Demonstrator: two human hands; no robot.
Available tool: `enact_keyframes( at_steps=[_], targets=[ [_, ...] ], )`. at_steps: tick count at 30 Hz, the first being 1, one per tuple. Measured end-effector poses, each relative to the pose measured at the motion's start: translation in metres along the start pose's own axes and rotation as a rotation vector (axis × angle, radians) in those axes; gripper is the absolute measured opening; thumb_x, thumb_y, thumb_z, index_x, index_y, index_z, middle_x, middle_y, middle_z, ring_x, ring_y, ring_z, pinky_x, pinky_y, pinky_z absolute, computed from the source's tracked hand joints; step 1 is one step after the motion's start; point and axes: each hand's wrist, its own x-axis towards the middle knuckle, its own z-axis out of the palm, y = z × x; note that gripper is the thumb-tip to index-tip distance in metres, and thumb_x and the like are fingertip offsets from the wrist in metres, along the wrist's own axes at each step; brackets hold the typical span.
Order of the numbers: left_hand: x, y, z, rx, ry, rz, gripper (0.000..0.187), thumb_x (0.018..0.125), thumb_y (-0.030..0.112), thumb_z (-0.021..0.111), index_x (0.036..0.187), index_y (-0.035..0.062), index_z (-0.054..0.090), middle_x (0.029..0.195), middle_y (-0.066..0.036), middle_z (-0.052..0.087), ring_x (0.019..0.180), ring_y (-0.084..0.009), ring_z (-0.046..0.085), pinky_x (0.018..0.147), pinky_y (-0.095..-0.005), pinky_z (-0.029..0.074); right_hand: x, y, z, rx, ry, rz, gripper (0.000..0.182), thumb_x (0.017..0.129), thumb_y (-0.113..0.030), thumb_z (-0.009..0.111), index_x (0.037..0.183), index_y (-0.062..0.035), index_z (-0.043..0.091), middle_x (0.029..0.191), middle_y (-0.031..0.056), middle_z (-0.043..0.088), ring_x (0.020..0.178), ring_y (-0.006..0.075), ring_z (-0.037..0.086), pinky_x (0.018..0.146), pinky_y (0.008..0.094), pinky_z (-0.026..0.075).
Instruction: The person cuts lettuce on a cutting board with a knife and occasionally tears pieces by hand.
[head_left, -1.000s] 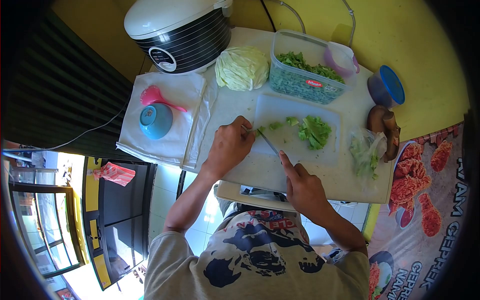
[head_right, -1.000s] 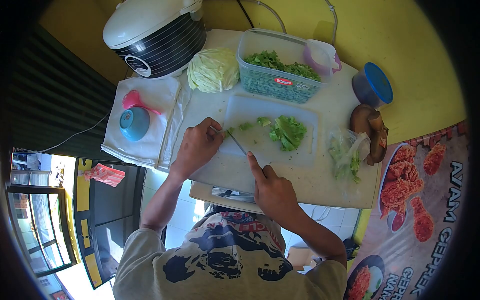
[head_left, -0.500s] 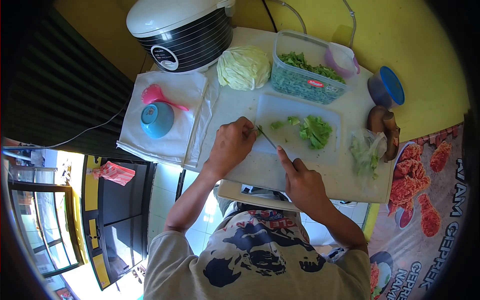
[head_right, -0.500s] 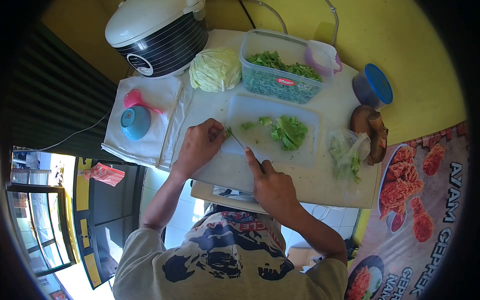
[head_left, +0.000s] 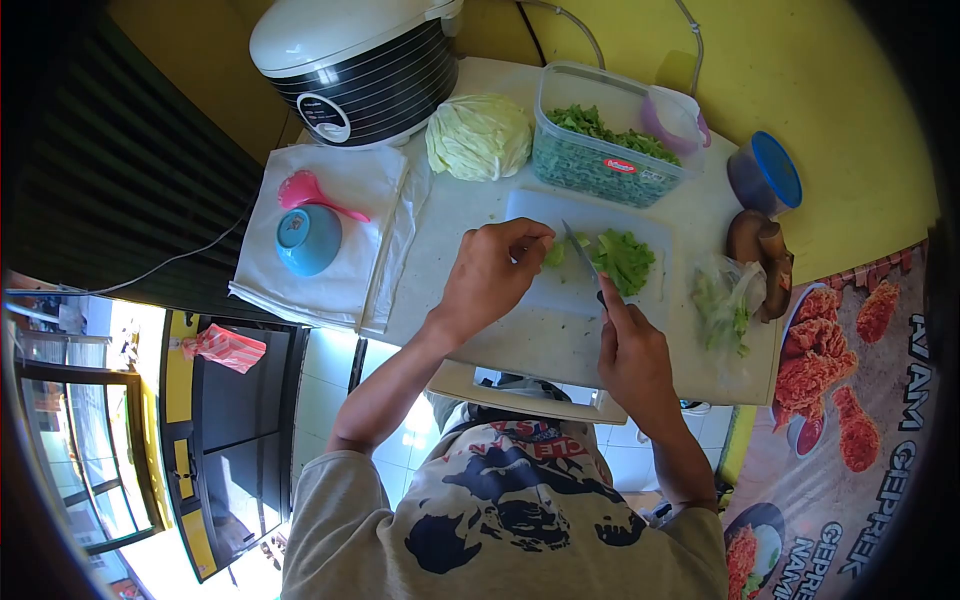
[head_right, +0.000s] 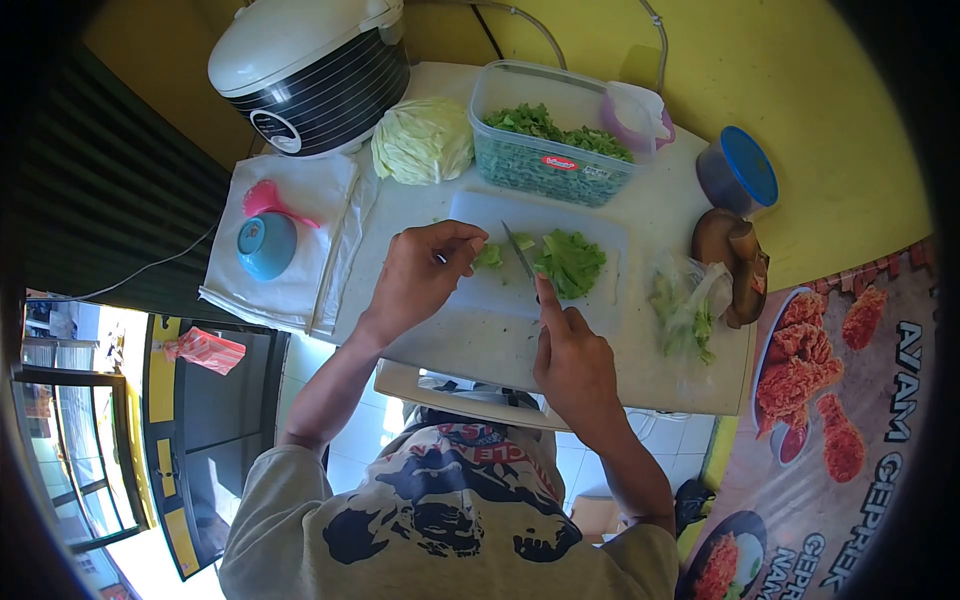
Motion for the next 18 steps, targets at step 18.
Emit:
enact_keyframes(
  at_steps=[18],
  targets=[
    [-0.038,-0.027,-0.005,0.154,0.122,-0.054,0.024,0.096,0.012,0.071,0.114,-0.0037,0.074,0.081,-0.014,0.077,0.064,-0.0206,0.074,0.064,-0.032,0.059,-0.02,-0.013,0.026,0.126,-0.132,-0.062,0.071,0.094,-0.004,0.062,0.16,-0.0107,0.039,0.084,0.0129,0.061,0.057,0.0305,0.063,0.054,0.0437,0.055]
  ],
)
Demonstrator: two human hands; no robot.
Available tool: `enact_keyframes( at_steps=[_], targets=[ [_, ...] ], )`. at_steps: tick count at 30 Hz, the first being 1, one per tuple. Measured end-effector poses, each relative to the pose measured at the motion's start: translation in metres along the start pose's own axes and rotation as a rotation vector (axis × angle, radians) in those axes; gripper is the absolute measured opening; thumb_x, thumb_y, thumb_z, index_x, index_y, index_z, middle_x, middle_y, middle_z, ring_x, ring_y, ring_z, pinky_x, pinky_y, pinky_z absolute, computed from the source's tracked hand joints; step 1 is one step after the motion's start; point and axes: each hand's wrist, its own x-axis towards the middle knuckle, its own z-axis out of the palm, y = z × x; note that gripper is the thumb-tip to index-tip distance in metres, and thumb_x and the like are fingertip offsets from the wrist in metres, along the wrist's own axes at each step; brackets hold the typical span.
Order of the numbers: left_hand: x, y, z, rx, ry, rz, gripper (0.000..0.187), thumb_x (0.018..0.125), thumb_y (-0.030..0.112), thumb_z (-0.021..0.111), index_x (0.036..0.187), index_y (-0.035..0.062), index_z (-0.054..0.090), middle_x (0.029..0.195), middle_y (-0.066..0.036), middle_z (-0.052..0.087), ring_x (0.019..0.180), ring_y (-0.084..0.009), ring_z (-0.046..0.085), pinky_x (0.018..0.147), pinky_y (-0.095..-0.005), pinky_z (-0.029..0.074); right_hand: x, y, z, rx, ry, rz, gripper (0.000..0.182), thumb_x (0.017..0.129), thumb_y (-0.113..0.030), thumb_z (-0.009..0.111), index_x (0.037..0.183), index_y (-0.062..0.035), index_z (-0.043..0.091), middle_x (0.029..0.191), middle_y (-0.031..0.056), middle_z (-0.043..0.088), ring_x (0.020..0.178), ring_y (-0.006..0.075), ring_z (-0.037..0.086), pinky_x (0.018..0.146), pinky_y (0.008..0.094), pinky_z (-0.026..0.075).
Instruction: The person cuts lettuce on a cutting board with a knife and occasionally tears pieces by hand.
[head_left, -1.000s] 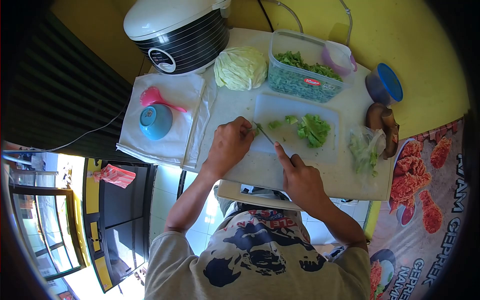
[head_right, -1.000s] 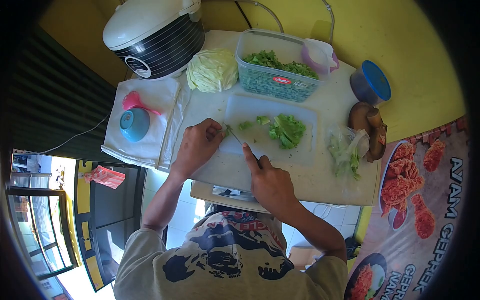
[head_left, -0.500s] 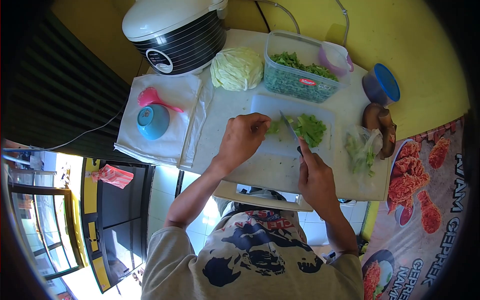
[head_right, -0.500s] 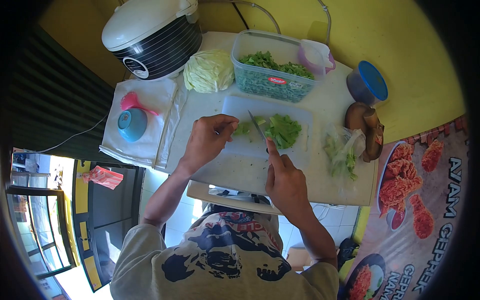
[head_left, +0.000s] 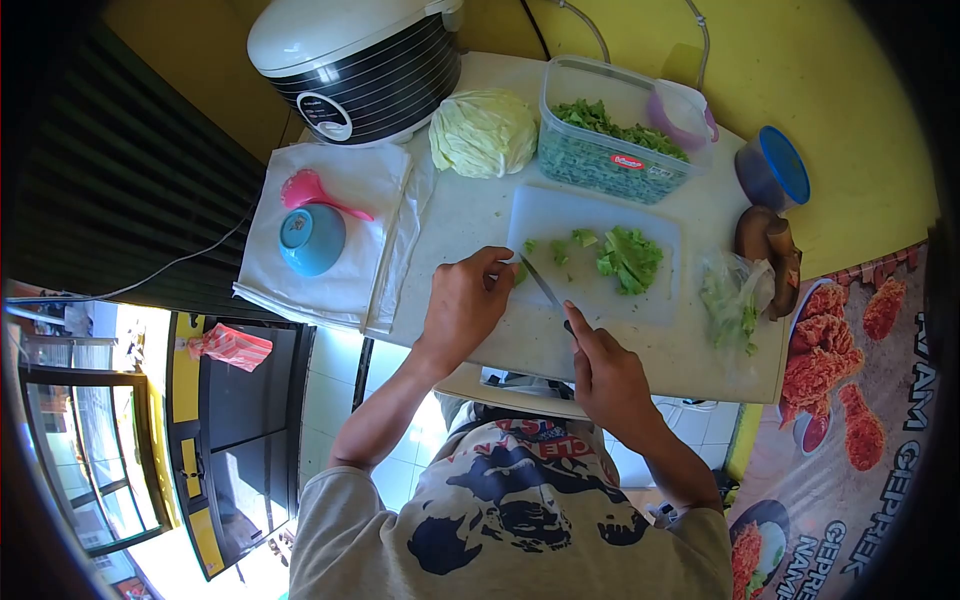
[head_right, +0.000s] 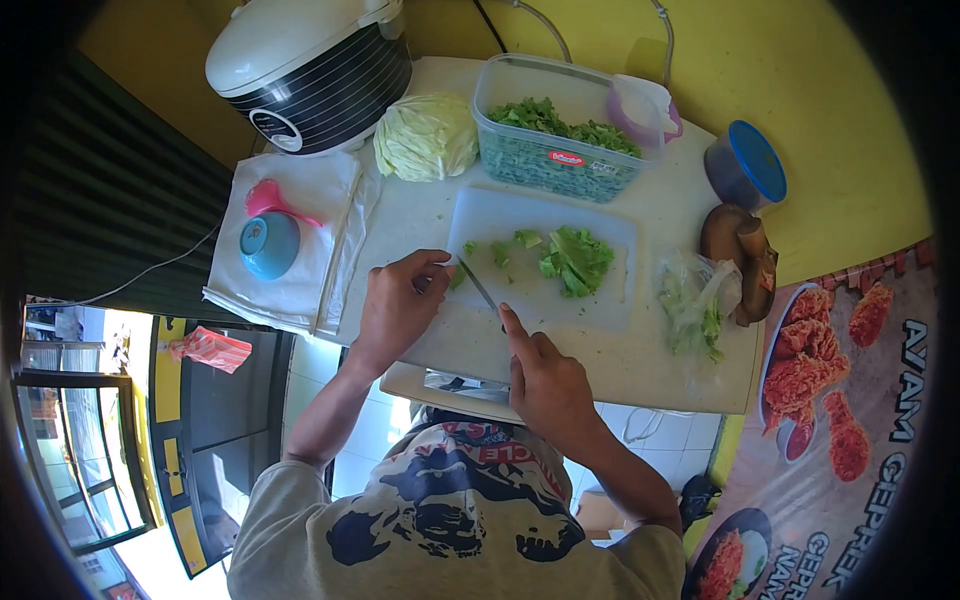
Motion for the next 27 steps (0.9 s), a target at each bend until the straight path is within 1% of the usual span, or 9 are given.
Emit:
enact_keyframes(
  at_steps=[1,4,7,10,13,16,19,27],
  targets=[
    [-0.001,-0.001,0.001,0.012,0.017,0.022,0.024,0.096,0.013,0.072,0.113,-0.0035,0.074,0.081,-0.014,0.078,0.064,-0.0216,0.074,0.064,-0.0326,0.059,-0.001,0.0,0.002,0.0,-0.005,-0.003,0.071,0.094,-0.004,0.062,0.16,-0.0108,0.039,0.083,0.0127,0.061,0.057,0.0305,0.063,0.054,0.0439,0.055],
    [-0.003,0.003,0.0,0.05,0.012,-0.011,0.024,0.094,0.011,0.074,0.114,-0.0034,0.073,0.085,-0.014,0.078,0.067,-0.023,0.075,0.066,-0.0335,0.06,-0.003,0.0,0.007,-0.031,-0.004,-0.008,0.071,0.094,-0.004,0.062,0.16,-0.0106,0.039,0.082,0.012,0.06,0.055,0.0299,0.062,0.052,0.044,0.055],
    [-0.006,0.006,-0.004,0.078,0.051,0.021,0.023,0.093,0.009,0.073,0.114,-0.0009,0.072,0.091,-0.019,0.076,0.073,-0.0321,0.076,0.066,-0.0389,0.06,-0.003,0.0,0.006,-0.09,0.001,-0.014,0.07,0.094,-0.005,0.062,0.16,-0.0099,0.039,0.082,0.0114,0.059,0.053,0.029,0.061,0.051,0.0435,0.054],
    [-0.014,0.002,-0.006,0.126,0.049,0.041,0.026,0.092,0.01,0.075,0.117,0.0035,0.073,0.098,-0.016,0.074,0.076,-0.0315,0.075,0.065,-0.0393,0.06,-0.002,-0.001,0.004,-0.114,0.009,-0.006,0.071,0.093,-0.004,0.063,0.16,-0.0089,0.039,0.081,0.0111,0.059,0.053,0.0281,0.06,0.05,0.0426,0.054],
    [-0.02,-0.007,-0.006,0.218,0.032,0.198,0.024,0.091,0.01,0.076,0.115,0.0067,0.075,0.102,-0.012,0.073,0.079,-0.0299,0.074,0.066,-0.0392,0.06,-0.002,-0.002,0.003,-0.091,0.026,-0.018,0.071,0.093,-0.004,0.063,0.16,-0.0085,0.039,0.081,0.011,0.059,0.052,0.0276,0.06,0.05,0.0418,0.054],
    [-0.023,-0.009,-0.004,0.276,0.08,0.297,0.023,0.089,0.008,0.078,0.112,0.0076,0.078,0.099,-0.01,0.073,0.076,-0.026,0.074,0.067,-0.0365,0.06,-0.005,-0.006,0.002,-0.072,0.01,-0.023,0.071,0.093,-0.004,0.063,0.16,-0.0086,0.039,0.081,0.0108,0.059,0.052,0.0274,0.059,0.049,0.0413,0.053],
    [-0.024,-0.011,-0.004,0.273,0.071,0.27,0.02,0.089,0.008,0.078,0.109,0.0082,0.081,0.098,-0.01,0.073,0.077,-0.0272,0.073,0.068,-0.0381,0.061,-0.006,-0.006,0.005,-0.073,-0.005,-0.023,0.072,0.093,-0.004,0.063,0.161,-0.009,0.039,0.081,0.0105,0.058,0.052,0.027,0.059,0.049,0.0408,0.053],
    [-0.025,-0.012,-0.002,0.255,0.087,0.265,0.021,0.088,0.008,0.079,0.108,0.0082,0.081,0.097,-0.01,0.072,0.077,-0.0272,0.073,0.069,-0.0378,0.061,-0.01,-0.007,0.004,-0.083,-0.014,-0.029,0.069,0.093,-0.004,0.064,0.159,-0.008,0.042,0.08,0.0107,0.059,0.051,0.026,0.059,0.048,0.0402,0.053]
  ],
)
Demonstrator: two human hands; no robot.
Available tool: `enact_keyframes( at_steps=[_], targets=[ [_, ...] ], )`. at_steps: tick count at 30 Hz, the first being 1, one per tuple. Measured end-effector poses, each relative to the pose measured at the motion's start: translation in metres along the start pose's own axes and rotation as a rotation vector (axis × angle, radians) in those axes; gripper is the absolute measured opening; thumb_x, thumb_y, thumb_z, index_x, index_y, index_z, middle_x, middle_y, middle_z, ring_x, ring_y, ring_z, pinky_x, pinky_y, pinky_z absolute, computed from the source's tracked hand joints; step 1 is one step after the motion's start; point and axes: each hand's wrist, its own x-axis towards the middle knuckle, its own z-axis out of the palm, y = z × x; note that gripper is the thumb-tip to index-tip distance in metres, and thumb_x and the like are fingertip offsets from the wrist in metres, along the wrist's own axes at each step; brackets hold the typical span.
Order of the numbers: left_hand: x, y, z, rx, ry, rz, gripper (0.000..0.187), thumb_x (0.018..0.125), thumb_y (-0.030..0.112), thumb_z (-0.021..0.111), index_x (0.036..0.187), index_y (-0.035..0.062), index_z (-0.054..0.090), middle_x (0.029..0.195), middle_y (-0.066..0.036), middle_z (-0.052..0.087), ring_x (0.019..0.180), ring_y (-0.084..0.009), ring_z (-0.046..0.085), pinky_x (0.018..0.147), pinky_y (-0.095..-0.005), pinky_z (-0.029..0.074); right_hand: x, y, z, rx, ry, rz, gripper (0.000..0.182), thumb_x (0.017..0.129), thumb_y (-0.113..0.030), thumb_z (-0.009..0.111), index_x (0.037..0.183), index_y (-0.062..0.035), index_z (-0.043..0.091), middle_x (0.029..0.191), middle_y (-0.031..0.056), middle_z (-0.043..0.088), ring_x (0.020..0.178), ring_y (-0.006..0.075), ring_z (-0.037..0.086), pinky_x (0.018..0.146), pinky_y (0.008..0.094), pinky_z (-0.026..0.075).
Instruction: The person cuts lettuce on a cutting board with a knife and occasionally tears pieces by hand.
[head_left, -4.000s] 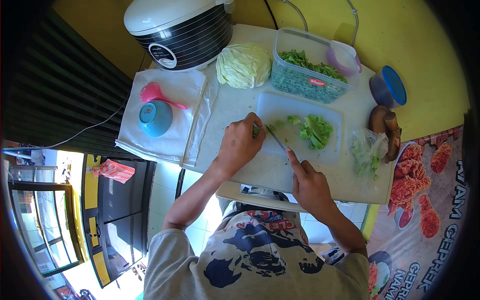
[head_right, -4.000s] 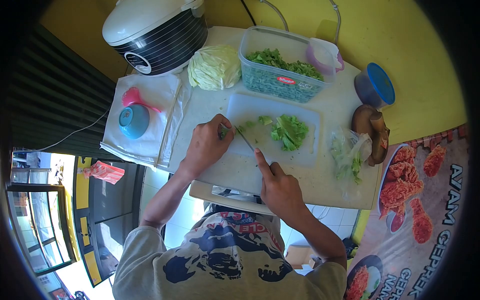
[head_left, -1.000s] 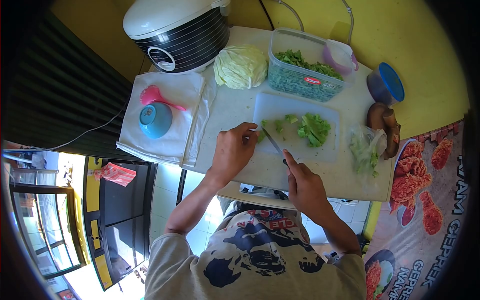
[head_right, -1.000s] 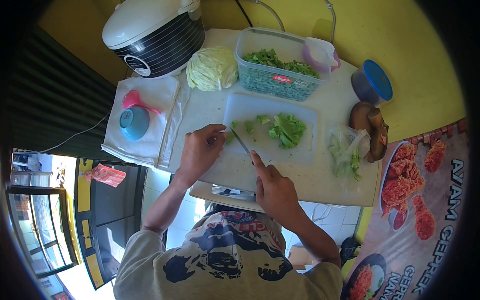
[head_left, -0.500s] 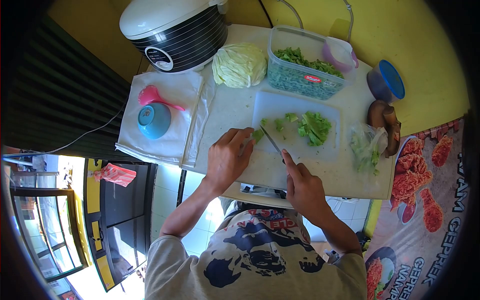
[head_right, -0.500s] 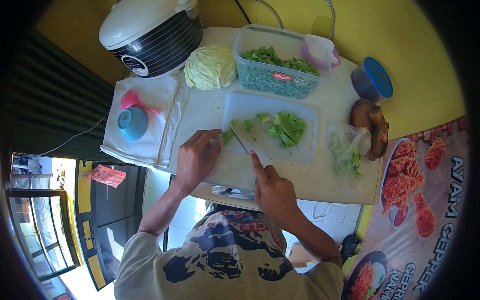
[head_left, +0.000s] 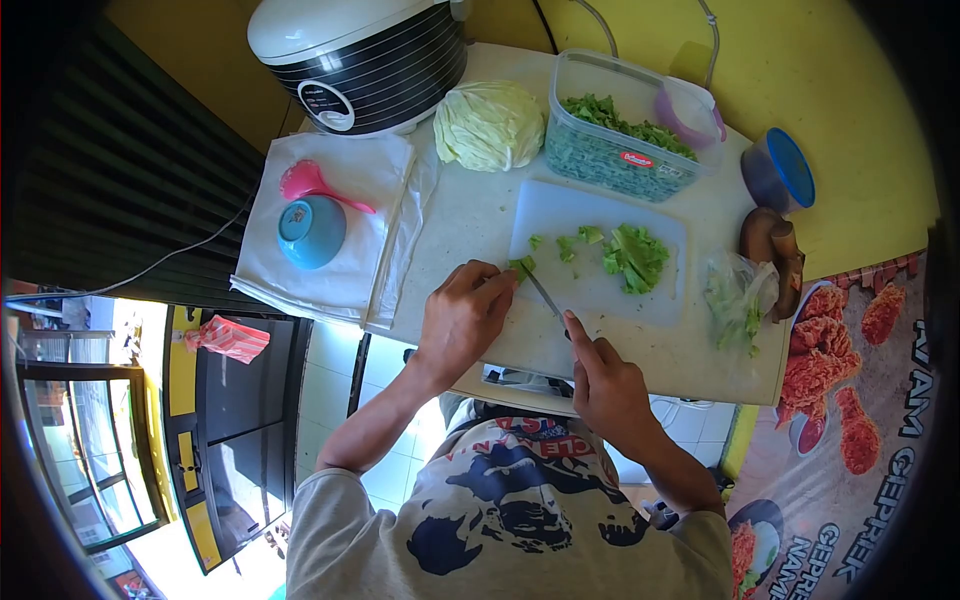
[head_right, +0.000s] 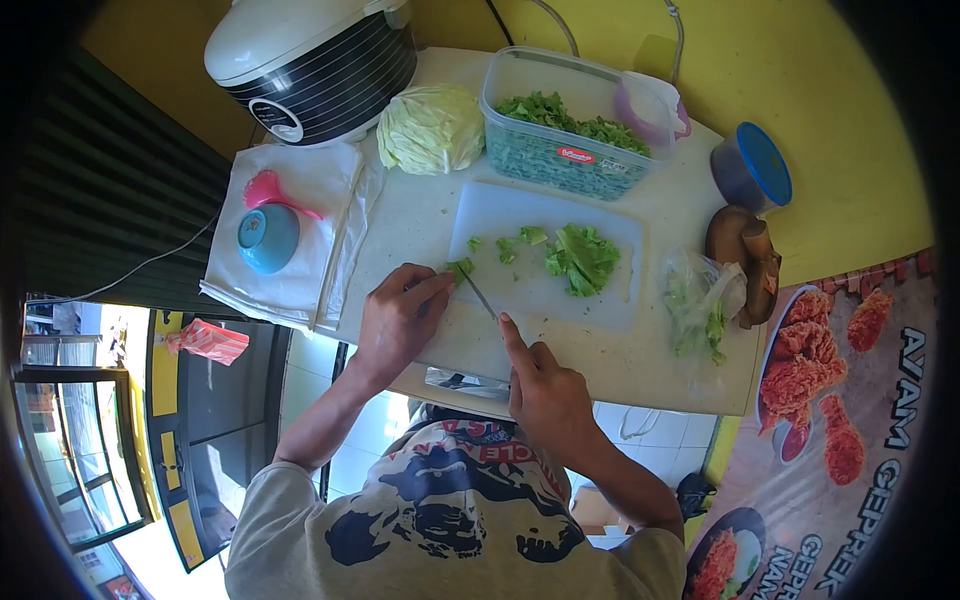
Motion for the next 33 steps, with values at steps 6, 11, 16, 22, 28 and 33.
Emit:
enact_keyframes(
  at_steps=[6,11,16,22,28,33],
  targets=[
    [0.001,0.001,0.0,-0.015,0.016,0.019,0.016,0.088,0.007,0.076,0.104,0.0068,0.079,0.092,-0.008,0.07,0.077,-0.0276,0.071,0.066,-0.0386,0.059,0.005,-0.003,0.003,-0.087,-0.029,-0.014,0.073,0.09,-0.003,0.065,0.159,-0.0056,0.041,0.082,0.0118,0.059,0.053,0.0277,0.061,0.049,0.0407,0.054],
    [0.003,0.001,-0.002,-0.009,-0.015,0.013,0.021,0.086,0.005,0.079,0.106,0.0073,0.08,0.094,-0.011,0.072,0.078,-0.0284,0.073,0.069,-0.0384,0.061,0.028,-0.007,0.007,-0.107,-0.048,-0.019,0.078,0.087,-0.004,0.066,0.16,-0.0046,0.038,0.086,0.0137,0.059,0.054,0.0295,0.062,0.051,0.0412,0.056],
    [0.003,0.0,-0.002,-0.031,0.003,0.042,0.016,0.088,0.005,0.075,0.104,0.0053,0.078,0.093,-0.01,0.07,0.077,-0.0297,0.071,0.069,-0.0397,0.059,0.024,-0.003,0.001,-0.121,-0.077,-0.029,0.077,0.088,-0.004,0.065,0.161,-0.0051,0.038,0.085,0.0134,0.06,0.054,0.0291,0.062,0.051,0.0411,0.056],
    [0.003,0.0,-0.001,-0.076,-0.002,0.012,0.015,0.088,0.004,0.076,0.103,0.0026,0.076,0.093,-0.013,0.07,0.078,-0.0326,0.071,0.07,-0.0405,0.06,0.005,0.004,-0.007,-0.106,-0.075,-0.026,0.075,0.088,-0.003,0.065,0.159,-0.0055,0.04,0.082,0.0128,0.059,0.053,0.028,0.061,0.05,0.041,0.054],
    [0.006,-0.003,-0.003,-0.169,-0.068,-0.119,0.023,0.09,0.006,0.077,0.111,0.0003,0.072,0.1,-0.017,0.07,0.076,-0.0343,0.072,0.069,-0.0411,0.06,0.013,0.01,-0.005,-0.056,0.024,0.02,0.071,0.092,-0.003,0.064,0.159,-0.0071,0.04,0.082,0.0133,0.06,0.053,0.0285,0.06,0.051,0.0409,0.054],
    [0.013,0.004,-0.003,-0.141,-0.082,-0.116,0.031,0.09,0.005,0.075,0.12,-0.0012,0.068,0.1,-0.019,0.068,0.081,-0.0359,0.071,0.073,-0.0429,0.059,0.011,0.017,-0.011,-0.008,0.092,0.04,0.068,0.095,-0.004,0.062,0.16,-0.0084,0.04,0.083,0.014,0.061,0.054,0.0295,0.062,0.053,0.0419,0.055]
  ],
)
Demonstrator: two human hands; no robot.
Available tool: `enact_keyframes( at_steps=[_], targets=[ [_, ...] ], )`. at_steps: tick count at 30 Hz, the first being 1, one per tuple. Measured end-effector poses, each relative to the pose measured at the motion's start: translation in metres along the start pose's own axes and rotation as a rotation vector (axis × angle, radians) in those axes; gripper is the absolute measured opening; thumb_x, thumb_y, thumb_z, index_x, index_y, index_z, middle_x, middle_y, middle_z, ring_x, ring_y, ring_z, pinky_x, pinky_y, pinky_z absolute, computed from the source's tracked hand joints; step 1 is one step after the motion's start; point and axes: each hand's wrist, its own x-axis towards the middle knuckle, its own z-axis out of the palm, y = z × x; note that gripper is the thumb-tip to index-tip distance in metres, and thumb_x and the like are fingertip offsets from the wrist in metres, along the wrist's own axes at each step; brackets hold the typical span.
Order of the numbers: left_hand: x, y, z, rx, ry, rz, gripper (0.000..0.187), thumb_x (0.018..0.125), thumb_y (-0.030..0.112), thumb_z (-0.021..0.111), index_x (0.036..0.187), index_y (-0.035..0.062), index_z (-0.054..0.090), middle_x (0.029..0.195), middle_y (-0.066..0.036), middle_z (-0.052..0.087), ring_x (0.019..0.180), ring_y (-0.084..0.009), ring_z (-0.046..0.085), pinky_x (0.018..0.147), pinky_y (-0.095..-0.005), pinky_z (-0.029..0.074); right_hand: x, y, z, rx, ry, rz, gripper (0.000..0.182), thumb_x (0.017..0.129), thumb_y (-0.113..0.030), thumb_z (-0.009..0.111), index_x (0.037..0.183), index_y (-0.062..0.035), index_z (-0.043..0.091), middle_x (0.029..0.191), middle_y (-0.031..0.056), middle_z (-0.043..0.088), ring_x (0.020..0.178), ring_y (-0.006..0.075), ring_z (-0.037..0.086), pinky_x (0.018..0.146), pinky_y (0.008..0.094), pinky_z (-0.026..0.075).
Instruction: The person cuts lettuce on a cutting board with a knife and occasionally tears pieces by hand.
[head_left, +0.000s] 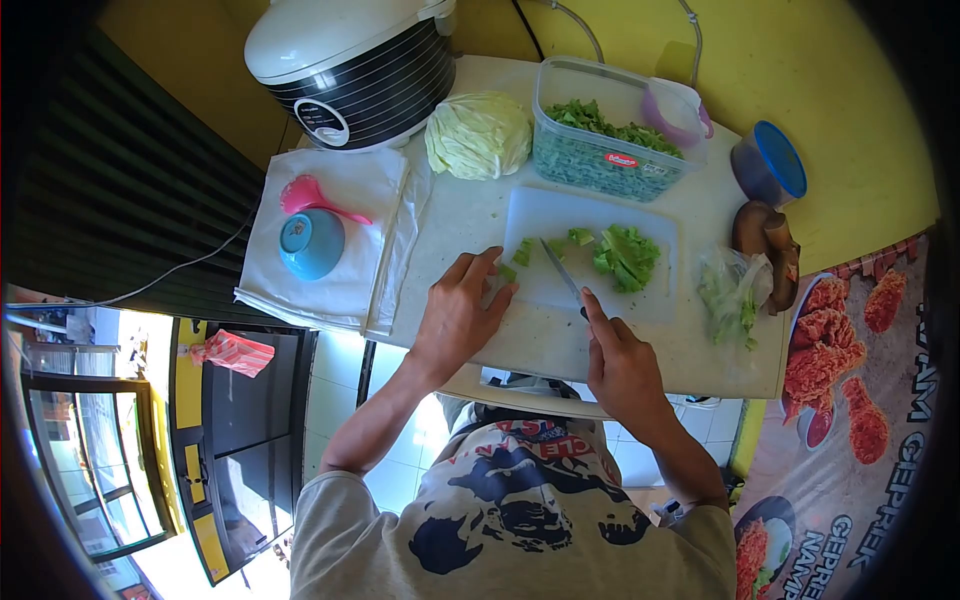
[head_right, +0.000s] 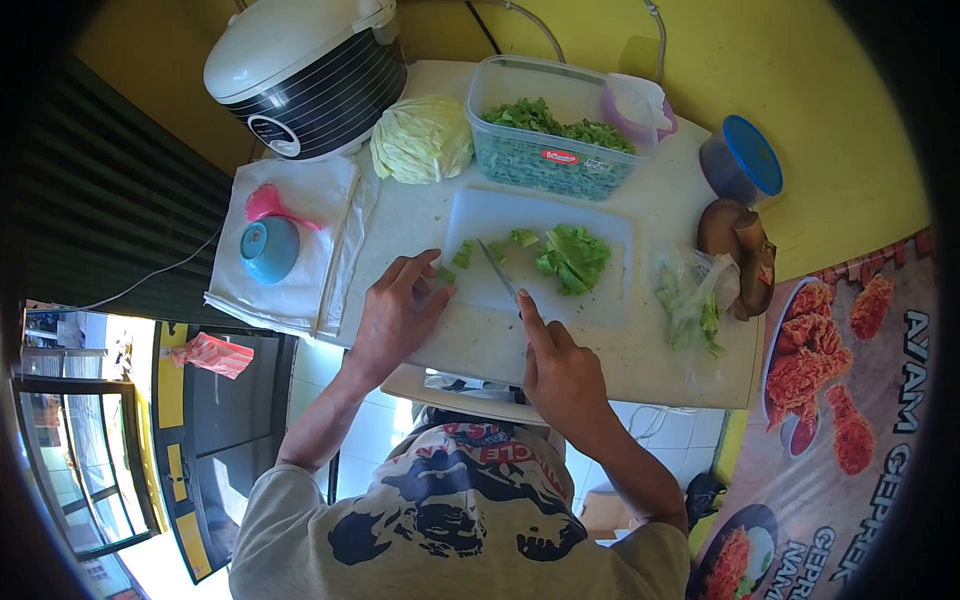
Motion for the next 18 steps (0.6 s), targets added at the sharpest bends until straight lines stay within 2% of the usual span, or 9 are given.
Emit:
enact_keyframes(
  at_steps=[4,7,10,13,16,18],
  targets=[
    [0.013,-0.003,0.008,0.007,-0.011,0.033,0.027,0.092,0.004,0.072,0.118,-0.0015,0.07,0.096,-0.02,0.067,0.083,-0.0387,0.069,0.075,-0.0451,0.058,0.001,0.004,0.003,-0.041,0.007,0.062,0.066,0.096,-0.004,0.061,0.159,-0.0085,0.04,0.083,0.0145,0.061,0.056,0.0311,0.063,0.054,0.0435,0.056],
    [0.024,-0.008,0.013,0.044,-0.006,0.143,0.021,0.092,0.002,0.071,0.113,-0.0012,0.072,0.095,-0.019,0.067,0.082,-0.04,0.068,0.074,-0.0458,0.058,0.001,0.002,0.002,-0.042,-0.023,0.062,0.065,0.097,-0.004,0.06,0.159,-0.0082,0.041,0.084,0.0154,0.062,0.058,0.0327,0.064,0.055,0.0447,0.056],
    [0.033,-0.005,0.015,0.078,-0.032,0.165,0.015,0.095,0.003,0.071,0.109,-0.0018,0.074,0.097,-0.017,0.07,0.08,-0.0324,0.074,0.072,-0.0411,0.059,0.0,-0.001,-0.002,-0.007,-0.025,0.054,0.065,0.097,-0.004,0.06,0.158,-0.0079,0.041,0.085,0.0166,0.063,0.058,0.0339,0.065,0.056,0.0452,0.056],
    [0.036,0.0,0.013,-0.055,-0.092,0.119,0.019,0.093,0.003,0.072,0.112,-0.0015,0.073,0.102,-0.018,0.07,0.082,-0.0332,0.074,0.073,-0.0412,0.059,0.001,0.003,-0.007,-0.003,0.007,0.082,0.064,0.097,-0.004,0.06,0.158,-0.0078,0.041,0.086,0.0175,0.064,0.059,0.0347,0.065,0.056,0.0456,0.056],
    [0.034,0.007,0.007,-0.054,-0.034,0.089,0.029,0.091,0.004,0.075,0.119,-0.002,0.071,0.108,-0.02,0.069,0.088,-0.0341,0.074,0.077,-0.0412,0.06,-0.002,0.007,-0.007,-0.008,-0.003,0.094,0.064,0.097,-0.004,0.06,0.158,-0.0076,0.041,0.088,0.0184,0.065,0.061,0.0352,0.066,0.057,0.0458,0.057],
    [0.032,0.004,0.004,0.073,-0.081,0.118,0.034,0.09,0.004,0.076,0.123,-0.0026,0.069,0.112,-0.021,0.068,0.092,-0.0342,0.073,0.08,-0.0412,0.059,-0.003,0.004,-0.007,0.028,-0.05,0.111,0.064,0.097,-0.001,0.059,0.158,-0.0075,0.041,0.09,0.0199,0.066,0.066,0.0367,0.068,0.062,0.0466,0.057]
  ],
)
